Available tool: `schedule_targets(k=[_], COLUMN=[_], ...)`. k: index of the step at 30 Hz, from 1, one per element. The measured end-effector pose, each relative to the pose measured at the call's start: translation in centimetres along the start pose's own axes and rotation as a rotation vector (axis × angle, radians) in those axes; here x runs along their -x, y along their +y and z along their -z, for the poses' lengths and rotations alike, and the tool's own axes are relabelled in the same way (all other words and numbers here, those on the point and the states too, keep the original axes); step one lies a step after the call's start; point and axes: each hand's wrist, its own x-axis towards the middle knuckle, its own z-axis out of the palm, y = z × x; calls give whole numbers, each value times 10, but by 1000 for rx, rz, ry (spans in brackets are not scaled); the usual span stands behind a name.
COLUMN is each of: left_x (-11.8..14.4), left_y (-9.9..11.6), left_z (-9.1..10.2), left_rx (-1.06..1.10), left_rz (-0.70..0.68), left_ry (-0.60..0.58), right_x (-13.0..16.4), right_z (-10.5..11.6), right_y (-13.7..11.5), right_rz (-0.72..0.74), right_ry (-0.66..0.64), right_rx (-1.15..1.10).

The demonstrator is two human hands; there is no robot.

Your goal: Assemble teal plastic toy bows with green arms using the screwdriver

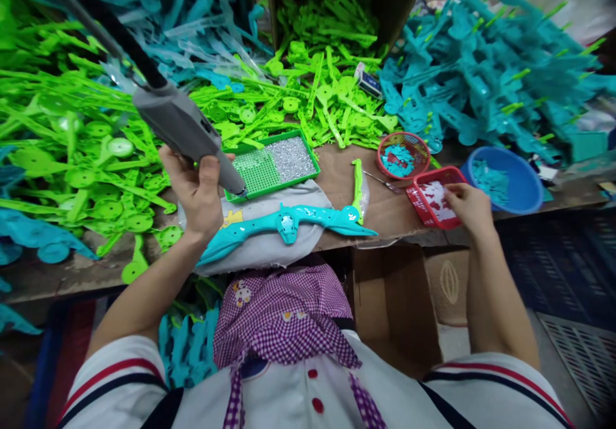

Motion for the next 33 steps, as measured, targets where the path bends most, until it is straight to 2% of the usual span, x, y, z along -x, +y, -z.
schedule_targets(k=[3,4,5,6,8,9,12,15,18,23,26,30,33], left_x=[-1,-1,-1,-1,0,0,4,8,10,10,10,10,13], left_y=[0,-1,-2,-3,-4,-4,-2,-1,-2,-5,-5,-4,0], left_z=[-1,-2,-3,-4,-6,-6,-4,2,6,7,8,6,7], left_rx=[8,5,5,9,29,39,47,-41,-153,-84,-62,-133,-94], left_rz=[7,4,-2,-7,-5,1,9,22,71,52,44,96,49], left_ry=[5,12,20,25,28,22,-24,-36,17,26,30,27,17], right_x=[27,40,53,65,83,88,85,74,68,70,71,73,84], right_z=[19,22,23,21,8,-1,-31,-51,-60,-64,-63,-61,-58], right_y=[-35,-54,-75,-98,-144,-163,-203,-216,-219,-223,-228,-230,-223], right_rz=[27,98,203,314,481,527,574,579,554,506,575,699,678], right_ry=[37,37,-24,-141,-553,-689,-826,-894,-971,-985,-951,-819,-695], right_rx=[-69,-175,-346,-491,-668,-689,-692,-617,-588,-575,-494,-346,-312])
